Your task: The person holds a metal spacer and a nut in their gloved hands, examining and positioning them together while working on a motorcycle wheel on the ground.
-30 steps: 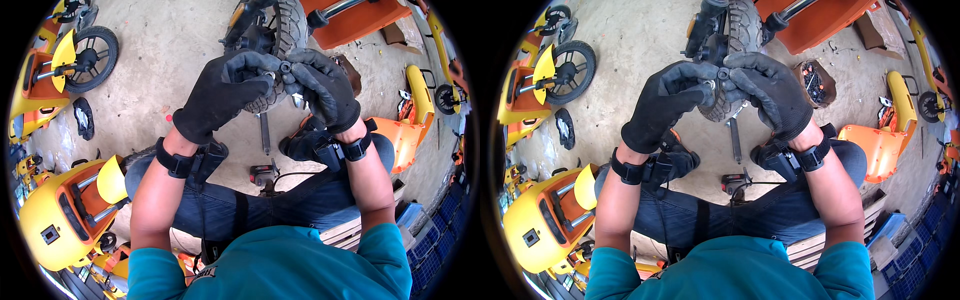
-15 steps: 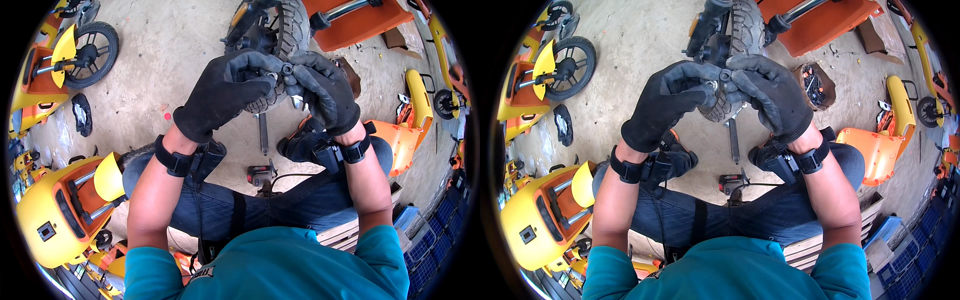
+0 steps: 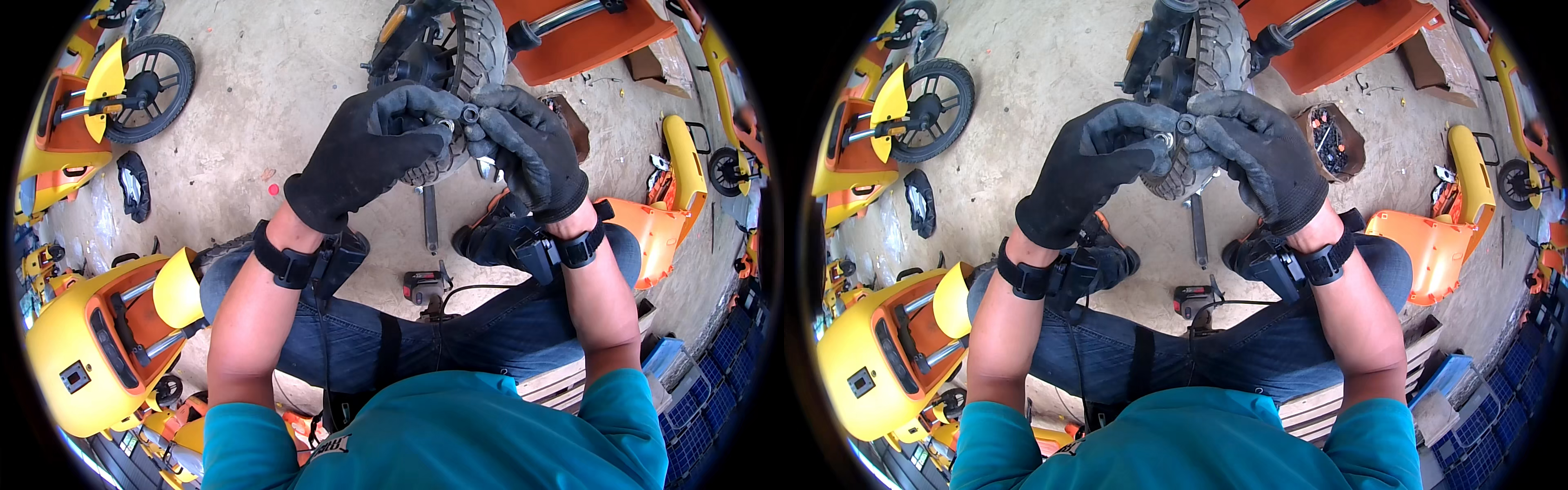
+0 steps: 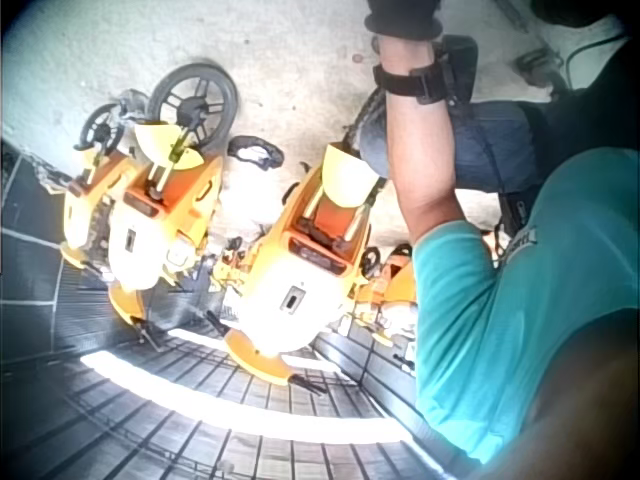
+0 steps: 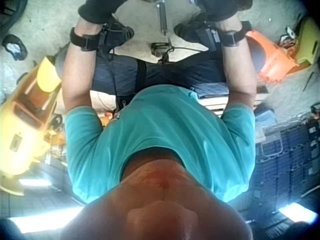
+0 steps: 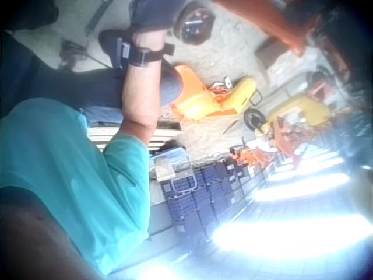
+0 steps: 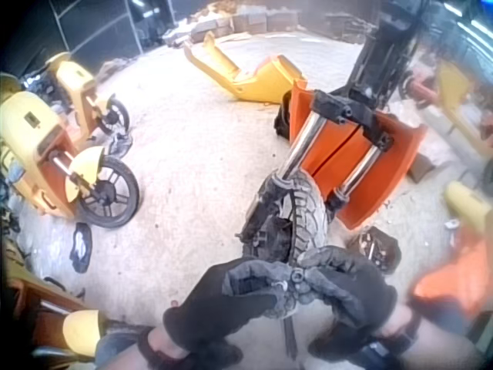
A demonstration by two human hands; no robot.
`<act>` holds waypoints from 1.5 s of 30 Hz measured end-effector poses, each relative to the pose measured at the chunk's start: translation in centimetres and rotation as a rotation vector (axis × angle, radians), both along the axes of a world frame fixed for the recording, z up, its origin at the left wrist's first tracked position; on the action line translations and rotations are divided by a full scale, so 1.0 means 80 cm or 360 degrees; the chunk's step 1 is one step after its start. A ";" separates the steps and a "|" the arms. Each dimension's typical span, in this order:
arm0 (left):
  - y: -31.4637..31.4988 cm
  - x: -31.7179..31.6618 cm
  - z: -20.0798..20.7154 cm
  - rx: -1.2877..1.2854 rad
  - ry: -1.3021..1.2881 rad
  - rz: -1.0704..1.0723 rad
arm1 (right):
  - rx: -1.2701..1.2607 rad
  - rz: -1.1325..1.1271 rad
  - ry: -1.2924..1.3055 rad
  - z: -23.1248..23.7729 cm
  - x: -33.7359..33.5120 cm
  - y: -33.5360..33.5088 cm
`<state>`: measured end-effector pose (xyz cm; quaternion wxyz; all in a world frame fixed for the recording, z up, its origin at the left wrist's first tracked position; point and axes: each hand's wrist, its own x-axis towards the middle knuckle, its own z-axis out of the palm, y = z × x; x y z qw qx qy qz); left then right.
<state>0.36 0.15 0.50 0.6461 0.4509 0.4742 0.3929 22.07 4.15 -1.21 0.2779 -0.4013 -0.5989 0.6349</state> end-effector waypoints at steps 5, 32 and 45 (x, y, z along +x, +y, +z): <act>-0.001 0.001 -0.001 0.0020 0.0053 0.0021 | -0.0240 -0.0151 0.0079 0.001 -0.006 -0.002; -0.004 0.009 -0.013 -0.0062 -0.0016 0.0156 | -0.0518 -0.0117 0.0394 0.000 -0.010 -0.002; -0.003 0.010 -0.005 -0.0107 -0.0028 0.0167 | -0.0531 -0.0154 0.0452 -0.006 -0.014 -0.003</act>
